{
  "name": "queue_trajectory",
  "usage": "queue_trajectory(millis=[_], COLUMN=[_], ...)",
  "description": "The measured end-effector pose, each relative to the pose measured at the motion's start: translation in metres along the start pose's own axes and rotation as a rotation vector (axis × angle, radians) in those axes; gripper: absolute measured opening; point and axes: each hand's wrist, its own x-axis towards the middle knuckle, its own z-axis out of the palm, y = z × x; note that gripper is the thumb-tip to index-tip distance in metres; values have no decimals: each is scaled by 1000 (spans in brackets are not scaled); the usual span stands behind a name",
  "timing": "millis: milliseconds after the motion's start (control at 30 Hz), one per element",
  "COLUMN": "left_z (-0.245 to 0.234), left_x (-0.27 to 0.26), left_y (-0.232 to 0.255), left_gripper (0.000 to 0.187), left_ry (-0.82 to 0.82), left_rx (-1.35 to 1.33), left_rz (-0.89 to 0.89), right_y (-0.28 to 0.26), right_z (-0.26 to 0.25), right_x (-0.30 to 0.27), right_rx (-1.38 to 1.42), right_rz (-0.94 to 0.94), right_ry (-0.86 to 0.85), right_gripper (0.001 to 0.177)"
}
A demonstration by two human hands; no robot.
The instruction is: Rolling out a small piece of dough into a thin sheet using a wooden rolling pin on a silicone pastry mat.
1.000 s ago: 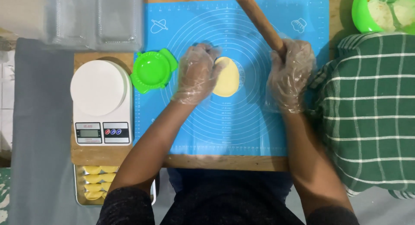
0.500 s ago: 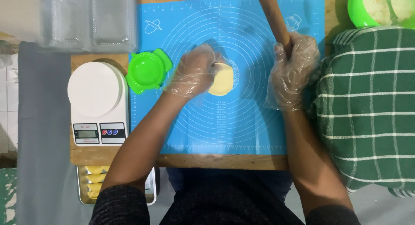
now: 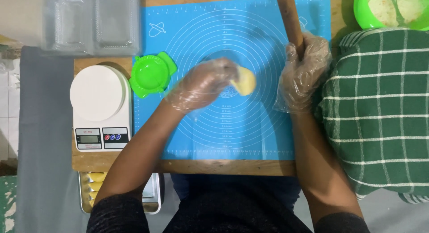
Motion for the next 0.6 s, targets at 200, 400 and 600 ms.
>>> queue_trajectory(millis=[200, 400, 600], left_z=[-47, -66, -54], left_x=[-32, -47, -49], left_y=[-47, -51, -33], left_gripper=[22, 39, 52], left_ry=[386, 145, 178], left_rx=[64, 860, 1270], left_rz=[-93, 253, 644], right_y=[-2, -4, -7], right_z=[4, 3, 2], right_x=[1, 1, 3], right_rx=[7, 12, 21], right_rz=[11, -20, -68], right_ry=[5, -14, -19], right_gripper=[18, 18, 10])
